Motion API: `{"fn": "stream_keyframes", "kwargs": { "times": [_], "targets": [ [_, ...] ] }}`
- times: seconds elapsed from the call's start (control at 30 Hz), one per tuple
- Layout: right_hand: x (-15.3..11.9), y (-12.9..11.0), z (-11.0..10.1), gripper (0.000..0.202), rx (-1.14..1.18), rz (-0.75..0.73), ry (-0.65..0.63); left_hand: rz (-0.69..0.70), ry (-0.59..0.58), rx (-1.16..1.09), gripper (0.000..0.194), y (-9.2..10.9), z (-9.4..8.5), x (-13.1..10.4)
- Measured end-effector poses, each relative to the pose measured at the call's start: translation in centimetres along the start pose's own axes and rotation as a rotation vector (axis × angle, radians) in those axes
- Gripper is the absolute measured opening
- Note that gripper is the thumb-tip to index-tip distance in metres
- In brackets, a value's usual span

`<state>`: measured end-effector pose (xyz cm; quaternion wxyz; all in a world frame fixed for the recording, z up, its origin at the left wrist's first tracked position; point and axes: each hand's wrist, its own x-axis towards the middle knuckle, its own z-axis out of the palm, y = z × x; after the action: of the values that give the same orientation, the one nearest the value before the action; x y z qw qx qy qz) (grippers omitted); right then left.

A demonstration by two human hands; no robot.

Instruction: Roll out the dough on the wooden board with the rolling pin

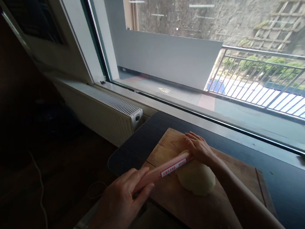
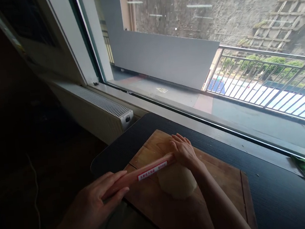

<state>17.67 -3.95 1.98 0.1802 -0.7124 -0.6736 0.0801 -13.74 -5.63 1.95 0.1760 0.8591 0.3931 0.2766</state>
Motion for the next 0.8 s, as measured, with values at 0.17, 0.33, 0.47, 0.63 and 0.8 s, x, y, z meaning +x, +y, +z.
{"fn": "stream_keyframes", "kwargs": {
  "times": [0.17, 0.33, 0.47, 0.63, 0.8],
  "targets": [
    [-3.1, 0.4, -0.4, 0.045, 0.04, -0.089, 0.002, -0.021, 0.041, -0.029, 0.038, -0.1, 0.0, -1.0],
    [-14.4, 2.4, 0.3, 0.048, 0.115, -0.078, 0.23, -0.052, 0.039, -0.241, 0.032, 0.5, 0.1, 0.8],
    [-11.3, 1.7, 0.7, 0.046, 0.115, 0.026, 0.209, -0.185, 0.136, -0.326, 0.03, 0.6, 0.5, 3.1],
    [-5.3, 1.0, 0.4, 0.048, 0.107, 0.106, 0.168, -0.231, 0.138, -0.326, 0.029, 0.7, 0.7, 3.1],
    [-14.4, 0.8, 0.8, 0.048, 0.039, 0.043, 0.34, -0.153, 0.094, -0.319, 0.025, 0.3, 1.0, 1.2]
  ]
}}
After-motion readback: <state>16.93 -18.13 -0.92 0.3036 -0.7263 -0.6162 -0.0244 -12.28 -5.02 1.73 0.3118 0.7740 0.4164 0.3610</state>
